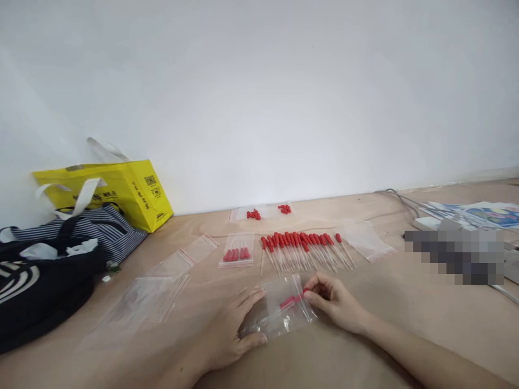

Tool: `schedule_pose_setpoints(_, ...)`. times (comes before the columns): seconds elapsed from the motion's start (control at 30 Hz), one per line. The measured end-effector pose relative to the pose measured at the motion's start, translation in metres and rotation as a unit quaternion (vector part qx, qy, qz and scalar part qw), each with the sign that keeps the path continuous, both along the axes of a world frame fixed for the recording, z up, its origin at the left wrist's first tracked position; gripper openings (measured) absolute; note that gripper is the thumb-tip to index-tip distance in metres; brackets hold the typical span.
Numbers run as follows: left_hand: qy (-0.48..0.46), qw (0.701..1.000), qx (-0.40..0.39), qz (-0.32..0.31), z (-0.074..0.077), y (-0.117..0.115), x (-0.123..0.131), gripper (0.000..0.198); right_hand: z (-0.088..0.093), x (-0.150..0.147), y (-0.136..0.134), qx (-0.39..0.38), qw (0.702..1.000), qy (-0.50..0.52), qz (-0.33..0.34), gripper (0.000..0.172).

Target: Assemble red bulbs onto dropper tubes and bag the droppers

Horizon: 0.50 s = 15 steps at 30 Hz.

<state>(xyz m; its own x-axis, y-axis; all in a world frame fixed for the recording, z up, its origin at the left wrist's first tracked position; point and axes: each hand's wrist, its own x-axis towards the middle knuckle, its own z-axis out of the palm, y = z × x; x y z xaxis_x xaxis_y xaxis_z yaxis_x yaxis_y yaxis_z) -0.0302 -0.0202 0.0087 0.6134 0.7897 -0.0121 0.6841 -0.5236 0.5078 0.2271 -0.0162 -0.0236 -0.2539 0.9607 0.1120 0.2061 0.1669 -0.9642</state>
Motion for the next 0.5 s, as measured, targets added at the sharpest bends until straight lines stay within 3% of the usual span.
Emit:
schedule_pose_setpoints(0.1, -0.011, 1.0, 0.005, 0.004, -0.003, 0.0, 0.0, 0.062, 0.008, 0.0, -0.003, 0.084, 0.986, -0.129, 0.068, 0.017)
schedule_pose_setpoints(0.27, -0.004, 1.0, 0.012, 0.001, -0.005, 0.0, -0.001, 0.061, 0.018, 0.005, -0.001, 0.171, 0.951, -0.193, 0.17, 0.024)
schedule_pose_setpoints(0.37, -0.004, 1.0, 0.019, -0.001, -0.005, -0.001, -0.001, 0.059, 0.016, 0.009, 0.006, 0.181, 0.95, -0.203, 0.153, 0.024)
schedule_pose_setpoints(0.5, -0.002, 1.0, 0.017, 0.002, -0.003, -0.001, -0.002, 0.06, 0.007, 0.011, 0.015, 0.211, 0.948, -0.23, 0.061, 0.026)
